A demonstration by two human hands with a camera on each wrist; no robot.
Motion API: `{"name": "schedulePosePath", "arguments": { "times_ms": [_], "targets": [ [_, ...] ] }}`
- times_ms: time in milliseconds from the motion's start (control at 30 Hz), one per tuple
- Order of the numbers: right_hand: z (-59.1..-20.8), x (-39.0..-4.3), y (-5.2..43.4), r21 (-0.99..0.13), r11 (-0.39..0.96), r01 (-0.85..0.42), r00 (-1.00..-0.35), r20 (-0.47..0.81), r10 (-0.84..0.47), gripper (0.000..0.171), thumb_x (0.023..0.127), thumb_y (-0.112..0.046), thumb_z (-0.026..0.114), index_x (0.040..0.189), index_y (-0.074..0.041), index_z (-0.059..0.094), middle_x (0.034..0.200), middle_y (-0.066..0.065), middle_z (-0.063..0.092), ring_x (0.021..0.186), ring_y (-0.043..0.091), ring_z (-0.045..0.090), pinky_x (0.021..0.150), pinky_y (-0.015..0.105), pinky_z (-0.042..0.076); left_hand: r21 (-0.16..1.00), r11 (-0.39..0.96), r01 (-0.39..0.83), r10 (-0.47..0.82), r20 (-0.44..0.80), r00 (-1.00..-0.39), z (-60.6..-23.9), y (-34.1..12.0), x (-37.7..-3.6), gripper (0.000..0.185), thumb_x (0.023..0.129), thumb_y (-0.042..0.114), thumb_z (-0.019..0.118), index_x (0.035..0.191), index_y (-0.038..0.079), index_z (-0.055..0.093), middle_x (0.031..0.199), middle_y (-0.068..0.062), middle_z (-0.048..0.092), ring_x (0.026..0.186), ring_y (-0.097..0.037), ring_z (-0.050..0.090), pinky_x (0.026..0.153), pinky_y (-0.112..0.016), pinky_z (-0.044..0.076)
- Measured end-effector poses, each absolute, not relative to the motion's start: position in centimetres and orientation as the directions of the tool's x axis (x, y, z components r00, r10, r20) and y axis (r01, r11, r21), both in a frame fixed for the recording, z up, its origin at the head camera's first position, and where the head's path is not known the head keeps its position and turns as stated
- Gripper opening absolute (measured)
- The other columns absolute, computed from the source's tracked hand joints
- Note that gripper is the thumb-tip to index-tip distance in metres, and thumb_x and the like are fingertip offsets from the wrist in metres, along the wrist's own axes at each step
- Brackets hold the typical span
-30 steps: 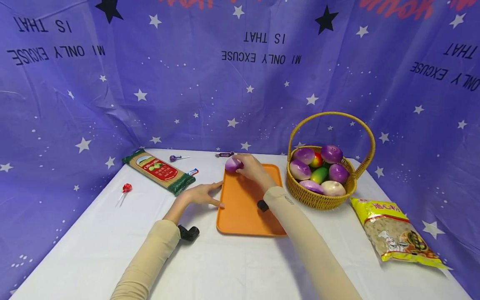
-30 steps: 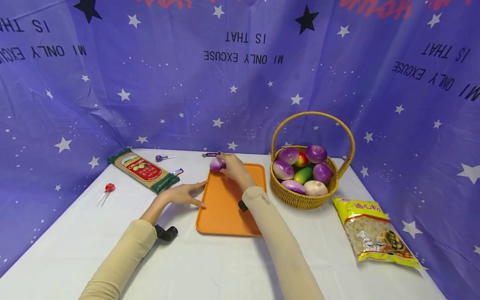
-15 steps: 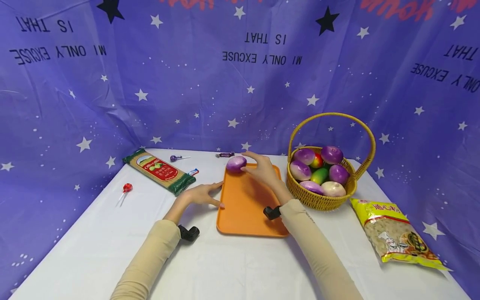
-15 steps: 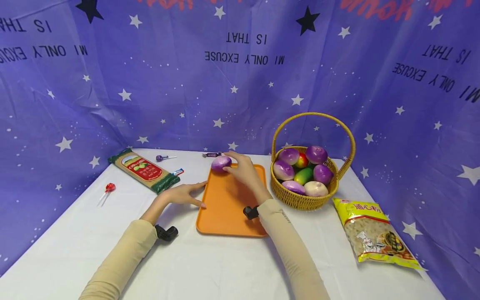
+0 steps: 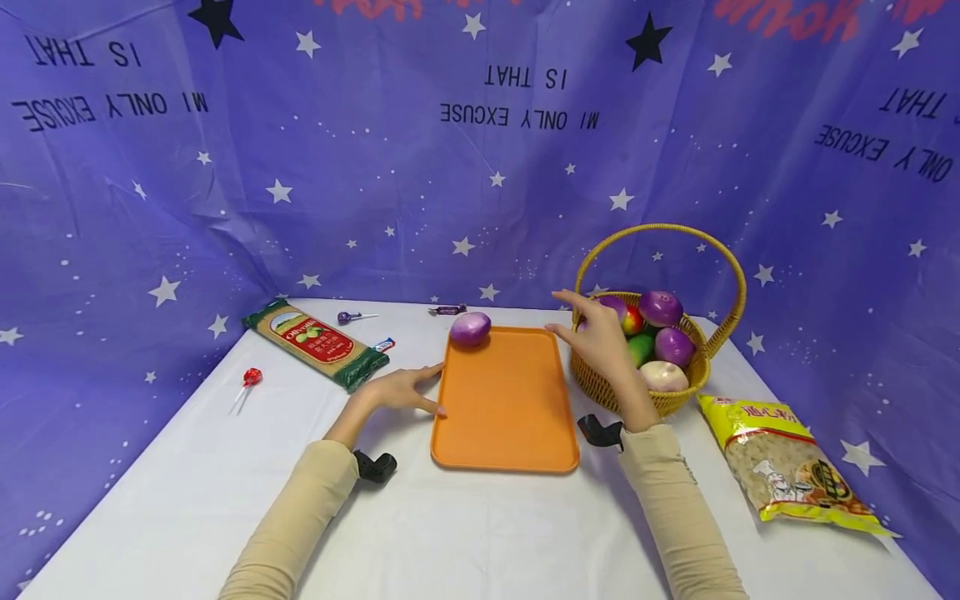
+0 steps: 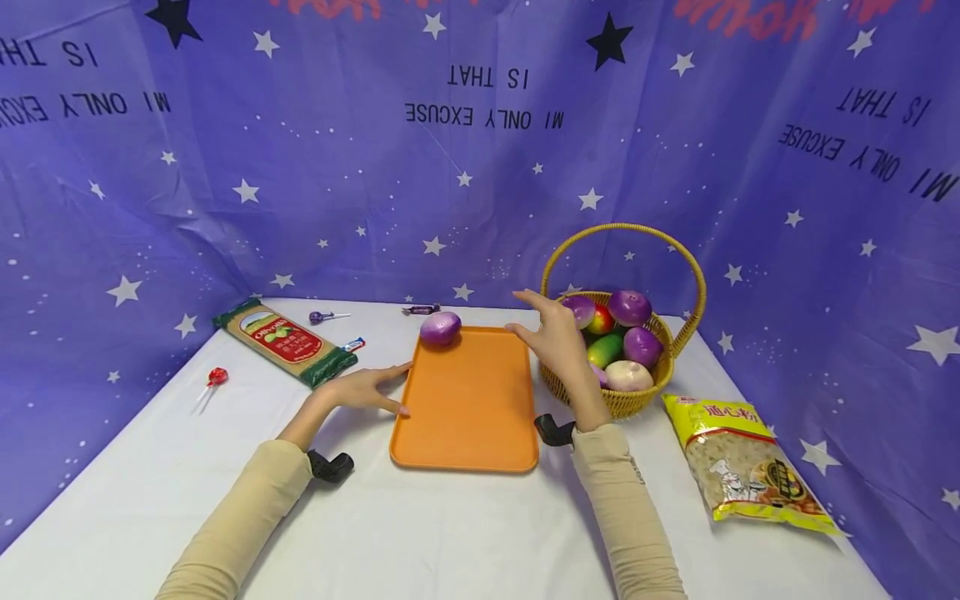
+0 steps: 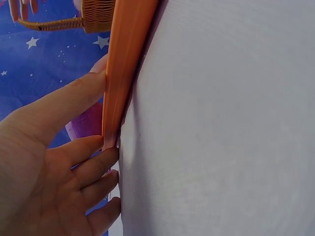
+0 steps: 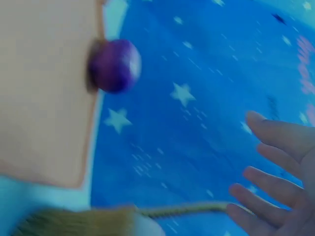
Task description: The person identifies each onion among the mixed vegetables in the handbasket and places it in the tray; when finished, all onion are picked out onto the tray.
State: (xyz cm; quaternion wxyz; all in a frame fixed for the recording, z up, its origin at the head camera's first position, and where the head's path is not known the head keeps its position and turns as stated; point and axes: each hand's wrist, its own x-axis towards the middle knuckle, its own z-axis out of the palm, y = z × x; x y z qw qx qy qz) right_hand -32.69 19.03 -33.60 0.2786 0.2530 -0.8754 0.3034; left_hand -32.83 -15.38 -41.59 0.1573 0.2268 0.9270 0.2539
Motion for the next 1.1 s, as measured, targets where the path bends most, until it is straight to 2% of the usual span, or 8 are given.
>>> {"name": "schedulePosePath", "arguments": {
  "times_ms": [67, 133, 167, 300, 500, 600, 700, 1100],
  "targets": [
    [-32.8, -32.2, 20.2, -0.393, 0.705, -0.59, -0.728, 0.637, -0.253, 0.048, 0.081, -0.021, 0.08, 0.125, -0.01, 0.065, 0.075, 0.008, 0.061, 0.05, 0.019, 0.041, 0.052, 0.034, 0.04, 0.539, 0.767, 0.349, 0.506, -0.173, -0.845, -41.5, -15.3, -32.9, 0.098, 0.079, 0.05, 0.074, 0.154, 0.014, 0.024, 0.154, -0.018, 0.029, 0.138, -0.039, 0.029, 0.113, -0.051, 0.025],
    [-32.1, -31.7, 21.3, -0.416, 0.717, -0.56, -0.756, 0.611, -0.235, 0.048, 0.082, -0.022, 0.079, 0.126, -0.012, 0.065, 0.073, 0.007, 0.06, 0.048, 0.016, 0.034, 0.05, 0.032, 0.034, 0.536, 0.768, 0.35, 0.506, -0.173, -0.845, -41.4, -15.3, -32.9, 0.098, 0.079, 0.05, 0.074, 0.154, 0.014, 0.024, 0.154, -0.018, 0.028, 0.139, -0.039, 0.029, 0.113, -0.052, 0.025],
    [-31.8, -31.6, 21.8, -0.429, 0.717, -0.549, -0.768, 0.598, -0.23, 0.048, 0.082, -0.022, 0.079, 0.127, -0.012, 0.065, 0.076, 0.008, 0.062, 0.05, 0.016, 0.036, 0.052, 0.032, 0.036, 0.535, 0.769, 0.349, 0.505, -0.174, -0.845, -41.4, -15.4, -32.9, 0.098, 0.079, 0.05, 0.074, 0.154, 0.014, 0.024, 0.154, -0.018, 0.028, 0.139, -0.039, 0.029, 0.113, -0.052, 0.025],
    [-31.6, -31.7, 23.5, -0.48, 0.722, -0.498, -0.817, 0.538, -0.206, 0.048, 0.083, -0.021, 0.078, 0.128, -0.01, 0.063, 0.117, 0.013, 0.066, 0.068, 0.023, 0.055, 0.066, 0.035, 0.046, 0.543, 0.768, 0.34, 0.5, -0.176, -0.848, -41.2, -15.5, -33.0, 0.098, 0.079, 0.051, 0.074, 0.154, 0.015, 0.023, 0.155, -0.018, 0.027, 0.139, -0.04, 0.027, 0.113, -0.053, 0.023],
    [-32.9, -32.5, 25.2, -0.51, 0.768, -0.388, -0.899, 0.395, -0.191, 0.051, 0.085, -0.019, 0.076, 0.131, -0.003, 0.059, 0.105, 0.022, 0.067, 0.068, 0.034, 0.061, 0.068, 0.043, 0.051, 0.547, 0.766, 0.338, 0.502, -0.179, -0.846, -41.4, -15.6, -32.9, 0.097, 0.08, 0.049, 0.074, 0.154, 0.014, 0.023, 0.154, -0.018, 0.028, 0.139, -0.041, 0.027, 0.113, -0.053, 0.023],
    [-33.6, -33.1, 25.5, -0.525, 0.774, -0.356, -0.921, 0.338, -0.194, 0.052, 0.085, -0.018, 0.075, 0.131, -0.001, 0.058, 0.116, 0.026, 0.064, 0.095, 0.041, 0.063, 0.089, 0.051, 0.049, 0.552, 0.763, 0.336, 0.502, -0.179, -0.846, -41.4, -15.5, -32.9, 0.097, 0.08, 0.049, 0.074, 0.154, 0.014, 0.023, 0.155, -0.018, 0.027, 0.139, -0.041, 0.027, 0.113, -0.054, 0.023],
    [-34.2, -33.6, 25.8, -0.524, 0.775, -0.354, -0.926, 0.313, -0.211, 0.052, 0.084, -0.016, 0.076, 0.131, 0.0, 0.058, 0.122, 0.026, 0.061, 0.114, 0.044, 0.054, 0.098, 0.055, 0.041, 0.553, 0.761, 0.34, 0.504, -0.174, -0.846, -41.5, -15.5, -32.9, 0.098, 0.08, 0.049, 0.075, 0.154, 0.013, 0.023, 0.154, -0.019, 0.027, 0.139, -0.041, 0.027, 0.113, -0.054, 0.023],
    [-35.6, -34.4, 26.1, -0.501, 0.797, -0.338, -0.931, 0.302, -0.205, 0.048, 0.083, -0.006, 0.072, 0.128, 0.003, 0.059, 0.119, 0.029, 0.061, 0.109, 0.044, 0.058, 0.096, 0.055, 0.044, 0.553, 0.762, 0.338, 0.504, -0.177, -0.846, -41.4, -15.3, -32.7, 0.097, 0.08, 0.05, 0.074, 0.154, 0.014, 0.024, 0.154, -0.017, 0.029, 0.139, -0.04, 0.028, 0.113, -0.053, 0.023]
  ]
}}
